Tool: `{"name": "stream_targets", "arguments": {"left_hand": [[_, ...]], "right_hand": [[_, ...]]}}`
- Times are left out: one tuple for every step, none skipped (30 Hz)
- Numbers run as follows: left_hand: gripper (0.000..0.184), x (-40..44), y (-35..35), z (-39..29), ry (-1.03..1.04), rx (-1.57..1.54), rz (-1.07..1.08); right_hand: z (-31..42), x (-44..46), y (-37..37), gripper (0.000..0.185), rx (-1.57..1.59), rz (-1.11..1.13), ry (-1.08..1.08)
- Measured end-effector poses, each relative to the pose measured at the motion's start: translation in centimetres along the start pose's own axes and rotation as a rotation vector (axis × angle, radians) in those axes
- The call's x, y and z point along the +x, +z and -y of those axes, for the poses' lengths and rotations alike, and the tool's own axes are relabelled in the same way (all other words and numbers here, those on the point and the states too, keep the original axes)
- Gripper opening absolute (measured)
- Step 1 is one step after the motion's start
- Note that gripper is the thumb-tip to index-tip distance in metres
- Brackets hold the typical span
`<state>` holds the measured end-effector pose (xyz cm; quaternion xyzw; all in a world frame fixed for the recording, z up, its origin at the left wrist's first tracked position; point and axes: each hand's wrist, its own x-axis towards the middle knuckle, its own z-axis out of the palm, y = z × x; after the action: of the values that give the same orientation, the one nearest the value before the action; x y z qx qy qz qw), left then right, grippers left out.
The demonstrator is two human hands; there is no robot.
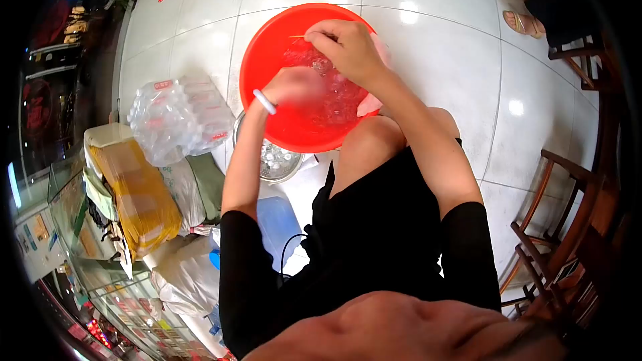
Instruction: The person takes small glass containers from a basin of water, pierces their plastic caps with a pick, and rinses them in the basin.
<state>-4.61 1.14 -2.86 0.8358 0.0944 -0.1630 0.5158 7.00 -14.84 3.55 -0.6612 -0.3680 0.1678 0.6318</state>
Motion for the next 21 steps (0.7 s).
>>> {"name": "stream_targets", "arguments": {"left_hand": [[0.028, 0.3, 0.7, 1.2, -0.164, 0.254, 0.037], [0.029, 0.3, 1.4, 0.8, -0.319, 0.513, 0.118], [0.031, 0.0, 1.9, 0.6, -0.299, 0.626, 0.094], [0.033, -0.4, 2.4, 0.3, -0.283, 0.74, 0.068], [0.034, -0.1, 1.6, 1.6, -0.19, 0.521, -0.021], [0.035, 0.2, 0.7, 2.3, -0.085, 0.306, -0.087], [0.035, -0.2, 0.5, 3.2, -0.019, 0.13, -0.018], [0.03, -0.9, -0.1, 0.2, 0.04, 0.016, 0.037], [0.026, -1.5, -0.8, -2.6, -0.15, -0.038, 0.05], [0.024, -0.9, -1.1, -0.7, -0.128, -0.425, 0.15], [0.025, -0.3, -0.6, 0.0, -0.225, -0.172, 0.239], [0.025, 0.3, 0.0, 0.3, -0.3, 0.085, 0.356], [0.027, 1.4, 1.5, 0.5, -0.473, 0.993, 0.418], [0.036, 2.6, 1.3, 5.9, -0.452, 1.13, 0.566], [0.036, 2.1, 1.0, 4.2, -0.445, 1.131, 0.548], [0.036, 1.2, 0.8, 2.7, -0.26, 0.744, 0.263], [0.036, 0.4, 0.6, 0.8, -0.087, 0.332, 0.004], [0.037, 0.1, 0.1, 0.0, -0.149, 0.062, 0.05], [0.034, -0.3, -0.4, -0.9, -0.091, 0.149, 0.029], [0.035, -0.4, -1.0, 0.1, -0.125, -0.209, 0.099], [0.033, 0.1, -0.5, 0.8, -0.191, -0.053, 0.15]], "right_hand": [[-0.1, 0.1, 0.2, 0.016, 0.008, 0.008, -0.008], [-0.1, 0.2, 0.6, 0.016, 0.039, -0.003, 0.016], [-0.2, 0.4, 0.6, 0.016, 0.057, -0.005, 0.033], [-0.4, 0.1, 0.7, 0.017, 0.054, -0.005, 0.055], [-0.4, -0.2, 0.8, 0.018, -0.002, -0.025, 0.013], [0.0, 0.0, 0.4, 0.018, -0.003, -0.038, -0.019], [0.6, -0.3, 0.4, 0.018, 0.009, -0.024, -0.04], [0.8, -0.4, 0.3, 0.018, 0.022, -0.012, -0.03], [0.7, -0.1, -0.1, 0.018, 0.024, -0.023, -0.012], [0.6, 0.3, -0.2, 0.018, 0.025, -0.034, 0.003], [0.3, 0.6, 0.0, 0.018, 0.032, -0.026, -0.003], [-0.1, 0.7, 0.4, 0.018, 0.077, -0.029, 0.036], [-0.4, 0.8, 0.5, 0.018, 0.117, -0.032, 0.071], [-0.5, 0.7, 0.6, 0.018, 0.111, -0.013, 0.084], [-0.2, 0.8, 0.4, 0.018, 0.099, -0.009, 0.07], [0.1, 0.5, 0.5, 0.019, 0.079, -0.041, 0.026], [0.1, -0.1, 0.3, 0.019, 0.058, -0.068, -0.002], [0.3, -0.2, -0.1, 0.019, 0.059, -0.074, -0.043], [0.2, -0.3, -0.2, 0.019, 0.061, -0.077, -0.034], [0.1, -0.1, -0.4, 0.02, 0.069, -0.079, 0.006], [0.0, 0.3, -0.4, 0.02, 0.08, -0.08, 0.038]]}}
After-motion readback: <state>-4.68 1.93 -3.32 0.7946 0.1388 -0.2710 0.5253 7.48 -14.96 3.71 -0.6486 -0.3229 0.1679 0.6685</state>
